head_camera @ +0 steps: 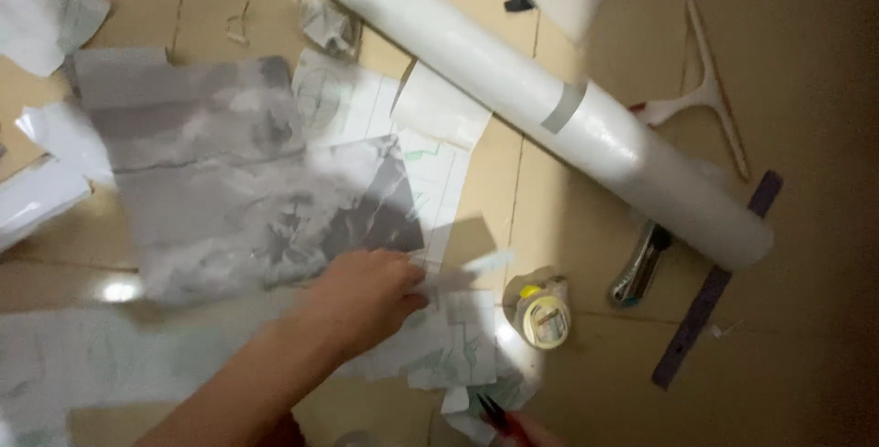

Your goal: Measuring and cutting pieces of vinyl wrap or decorative paper on the floor and wall using a tape measure and utility knife.

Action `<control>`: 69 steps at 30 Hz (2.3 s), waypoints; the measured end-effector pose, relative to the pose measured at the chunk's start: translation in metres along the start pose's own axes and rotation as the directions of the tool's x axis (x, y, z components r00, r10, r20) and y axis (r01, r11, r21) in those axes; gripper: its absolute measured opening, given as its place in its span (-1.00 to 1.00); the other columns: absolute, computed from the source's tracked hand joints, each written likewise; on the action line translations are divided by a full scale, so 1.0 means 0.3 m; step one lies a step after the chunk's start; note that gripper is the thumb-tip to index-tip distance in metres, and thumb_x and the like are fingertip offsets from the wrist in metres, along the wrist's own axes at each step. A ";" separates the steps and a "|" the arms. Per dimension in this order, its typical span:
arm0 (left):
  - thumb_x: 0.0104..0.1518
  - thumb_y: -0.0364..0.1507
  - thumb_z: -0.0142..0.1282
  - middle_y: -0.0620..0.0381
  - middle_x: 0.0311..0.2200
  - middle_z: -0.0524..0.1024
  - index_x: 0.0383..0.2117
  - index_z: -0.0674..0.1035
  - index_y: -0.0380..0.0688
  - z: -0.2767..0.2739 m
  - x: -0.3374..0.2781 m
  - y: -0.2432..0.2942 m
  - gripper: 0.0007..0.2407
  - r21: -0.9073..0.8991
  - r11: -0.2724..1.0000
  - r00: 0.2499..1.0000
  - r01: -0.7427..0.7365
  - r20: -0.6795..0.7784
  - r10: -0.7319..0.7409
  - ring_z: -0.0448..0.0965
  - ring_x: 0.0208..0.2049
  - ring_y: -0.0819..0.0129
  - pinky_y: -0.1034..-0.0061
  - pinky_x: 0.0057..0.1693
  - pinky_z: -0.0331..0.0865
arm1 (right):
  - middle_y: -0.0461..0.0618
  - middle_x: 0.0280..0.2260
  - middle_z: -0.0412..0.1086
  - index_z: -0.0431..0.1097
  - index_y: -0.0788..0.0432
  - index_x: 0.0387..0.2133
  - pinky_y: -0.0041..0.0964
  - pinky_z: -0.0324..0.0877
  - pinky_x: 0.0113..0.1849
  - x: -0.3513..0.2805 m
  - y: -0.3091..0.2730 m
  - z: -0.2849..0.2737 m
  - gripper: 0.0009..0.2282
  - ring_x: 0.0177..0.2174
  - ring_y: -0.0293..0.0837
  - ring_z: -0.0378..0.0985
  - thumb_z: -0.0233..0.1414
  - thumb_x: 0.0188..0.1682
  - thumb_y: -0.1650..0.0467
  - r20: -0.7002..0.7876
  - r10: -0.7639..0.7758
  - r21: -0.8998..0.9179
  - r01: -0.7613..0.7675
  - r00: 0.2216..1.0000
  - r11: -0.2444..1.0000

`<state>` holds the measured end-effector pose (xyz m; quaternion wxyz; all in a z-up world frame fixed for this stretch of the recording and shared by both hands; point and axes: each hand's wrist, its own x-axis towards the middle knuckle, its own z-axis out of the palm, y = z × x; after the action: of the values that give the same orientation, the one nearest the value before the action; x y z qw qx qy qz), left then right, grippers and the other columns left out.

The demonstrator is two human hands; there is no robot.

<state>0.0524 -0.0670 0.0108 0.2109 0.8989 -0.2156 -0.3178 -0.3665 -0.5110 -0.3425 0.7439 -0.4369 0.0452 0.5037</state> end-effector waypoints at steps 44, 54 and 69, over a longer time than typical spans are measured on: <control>-0.01 -0.22 0.45 0.36 -0.88 0.79 -0.43 0.99 0.24 -0.171 -0.525 0.287 -0.86 -0.662 0.691 0.889 0.290 -0.080 -0.450 0.47 -0.85 0.61 0.56 -0.64 0.35 | 0.11 -0.03 0.61 0.61 0.44 0.01 -0.19 0.46 -0.03 0.172 -1.762 1.061 -0.61 -0.06 -0.08 0.62 0.02 0.16 0.31 -0.136 -0.310 -0.526 0.196 0.941 0.828; 0.02 -0.26 0.38 0.41 -0.78 0.83 -0.43 0.93 0.14 -0.161 -0.527 0.292 -0.86 -0.694 0.709 0.917 0.127 -0.189 -0.350 0.58 -0.78 0.71 0.65 -0.62 0.46 | 0.15 -0.11 0.54 0.62 0.50 -0.01 -0.23 0.41 -0.20 0.171 -1.754 1.046 -0.58 -0.21 -0.08 0.55 0.04 0.18 0.29 -0.150 -0.261 -0.368 0.191 0.954 0.910; -0.01 -0.34 0.41 0.46 -0.84 0.72 -0.49 0.92 0.08 -0.150 -0.531 0.321 -0.90 -0.709 0.703 0.912 0.049 -0.256 -0.321 0.52 -0.81 0.73 0.67 -0.66 0.39 | 0.36 0.30 0.39 0.52 0.51 0.10 0.03 0.30 0.17 0.175 -1.757 1.082 -0.62 0.24 0.18 0.44 0.06 0.19 0.36 -0.118 -0.313 -0.195 0.287 0.942 0.938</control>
<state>-0.0546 -0.0518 0.1689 0.5316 0.8150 0.0537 -0.2240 -0.0462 -0.3064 0.1490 0.7654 -0.5385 -0.0117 0.3522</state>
